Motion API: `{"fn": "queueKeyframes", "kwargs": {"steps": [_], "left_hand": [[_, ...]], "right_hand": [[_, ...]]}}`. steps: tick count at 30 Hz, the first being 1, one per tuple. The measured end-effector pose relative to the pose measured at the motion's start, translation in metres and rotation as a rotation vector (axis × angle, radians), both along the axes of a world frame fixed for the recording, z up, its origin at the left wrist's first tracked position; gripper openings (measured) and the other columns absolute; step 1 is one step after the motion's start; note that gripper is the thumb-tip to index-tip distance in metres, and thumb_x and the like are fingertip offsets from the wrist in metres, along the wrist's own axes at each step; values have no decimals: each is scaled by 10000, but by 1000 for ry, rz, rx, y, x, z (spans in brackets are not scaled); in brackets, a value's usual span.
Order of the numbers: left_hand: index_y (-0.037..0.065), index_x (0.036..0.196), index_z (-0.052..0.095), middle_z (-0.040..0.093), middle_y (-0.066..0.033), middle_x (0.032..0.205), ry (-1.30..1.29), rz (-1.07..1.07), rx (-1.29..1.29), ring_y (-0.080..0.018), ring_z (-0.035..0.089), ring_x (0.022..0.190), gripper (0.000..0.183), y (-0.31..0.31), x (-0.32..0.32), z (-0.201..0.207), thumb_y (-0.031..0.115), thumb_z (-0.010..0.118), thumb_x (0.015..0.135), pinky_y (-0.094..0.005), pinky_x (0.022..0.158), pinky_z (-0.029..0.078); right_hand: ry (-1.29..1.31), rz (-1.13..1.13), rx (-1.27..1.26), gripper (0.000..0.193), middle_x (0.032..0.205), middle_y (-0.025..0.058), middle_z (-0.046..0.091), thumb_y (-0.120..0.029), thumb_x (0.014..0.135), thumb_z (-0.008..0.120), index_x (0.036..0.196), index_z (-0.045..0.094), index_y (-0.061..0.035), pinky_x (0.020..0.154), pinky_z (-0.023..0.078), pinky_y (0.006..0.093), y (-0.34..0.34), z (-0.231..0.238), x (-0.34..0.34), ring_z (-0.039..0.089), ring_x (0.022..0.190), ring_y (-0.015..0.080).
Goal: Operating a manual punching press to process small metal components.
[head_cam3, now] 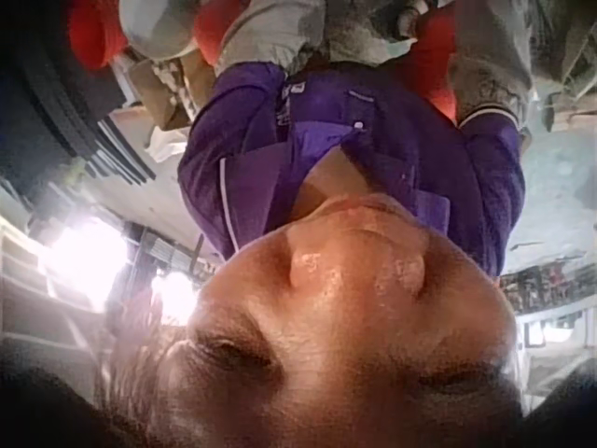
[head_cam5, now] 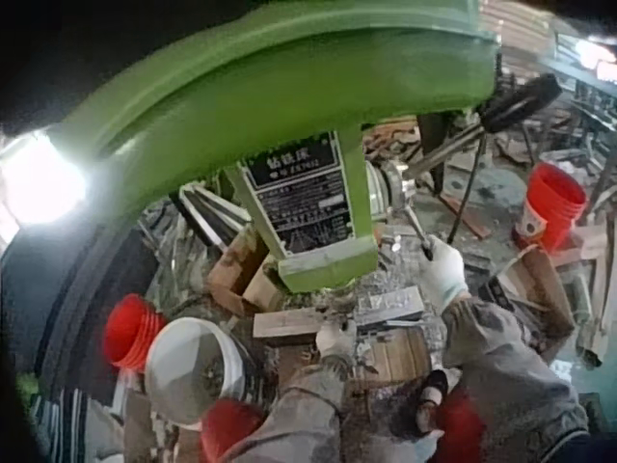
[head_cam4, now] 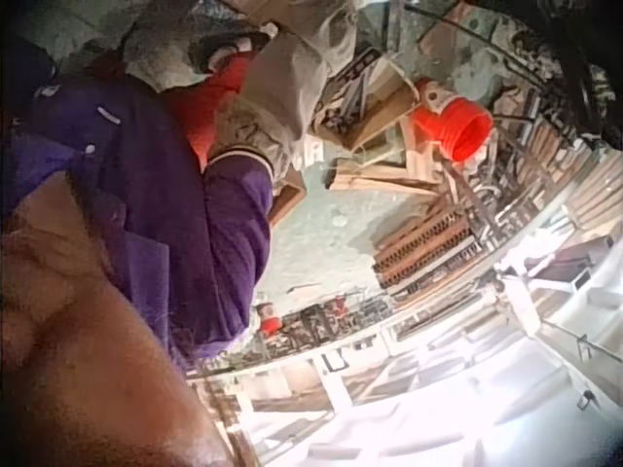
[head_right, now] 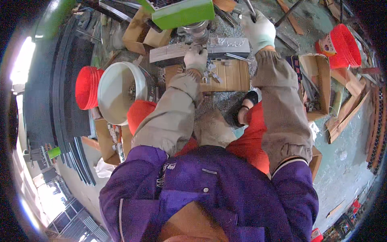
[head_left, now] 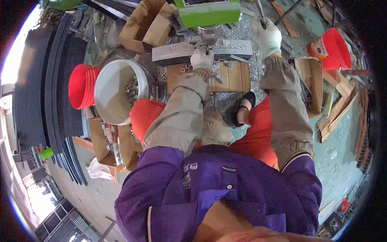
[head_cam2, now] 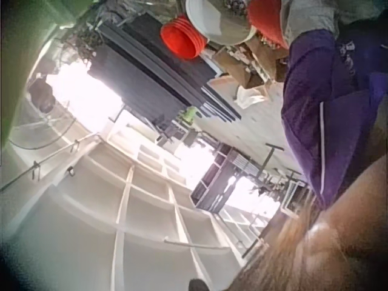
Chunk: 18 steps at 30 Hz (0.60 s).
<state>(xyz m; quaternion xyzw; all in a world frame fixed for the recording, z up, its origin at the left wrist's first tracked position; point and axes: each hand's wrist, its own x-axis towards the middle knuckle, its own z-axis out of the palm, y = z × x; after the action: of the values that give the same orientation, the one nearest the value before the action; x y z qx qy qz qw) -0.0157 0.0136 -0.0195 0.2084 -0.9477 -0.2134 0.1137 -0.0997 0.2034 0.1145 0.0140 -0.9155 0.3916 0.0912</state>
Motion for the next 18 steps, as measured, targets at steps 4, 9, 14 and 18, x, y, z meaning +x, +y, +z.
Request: {"fn": "queueKeyframes", "kwargs": {"steps": [4, 9, 14, 18], "left_hand": [[72, 761, 645, 630, -173, 773, 123, -13, 146, -352, 608, 754, 267, -7, 4, -7, 314, 534, 760, -446, 689, 483], [87, 750, 645, 627, -161, 747, 111, -42, 141, -344, 609, 742, 273, -13, 8, 1, 333, 527, 759, -453, 665, 477], [72, 824, 658, 637, -180, 831, -96, 90, 161, -361, 607, 797, 379, -34, 25, 48, 422, 522, 776, -443, 721, 478], [59, 884, 671, 649, -102, 710, 211, -15, 623, -203, 616, 650, 415, -66, 75, 133, 457, 599, 793, -319, 638, 479]], "right_hand": [[17, 46, 262, 517, 835, 248, 617, -511, 811, 497, 885, 586, -8, 750, 463, 439, 15, 31, 33, 587, 851, 418], [55, 122, 276, 449, 798, 239, 612, -452, 804, 540, 860, 570, -8, 709, 462, 432, 21, 67, 58, 597, 800, 405], [-29, 191, 173, 423, 847, 205, 629, -410, 804, 561, 949, 586, -13, 721, 455, 388, 32, 57, 46, 607, 821, 364], [-8, 315, 97, 425, 876, 218, 624, -391, 821, 563, 988, 589, -1, 738, 445, 386, 55, 52, 38, 602, 831, 362]]}}
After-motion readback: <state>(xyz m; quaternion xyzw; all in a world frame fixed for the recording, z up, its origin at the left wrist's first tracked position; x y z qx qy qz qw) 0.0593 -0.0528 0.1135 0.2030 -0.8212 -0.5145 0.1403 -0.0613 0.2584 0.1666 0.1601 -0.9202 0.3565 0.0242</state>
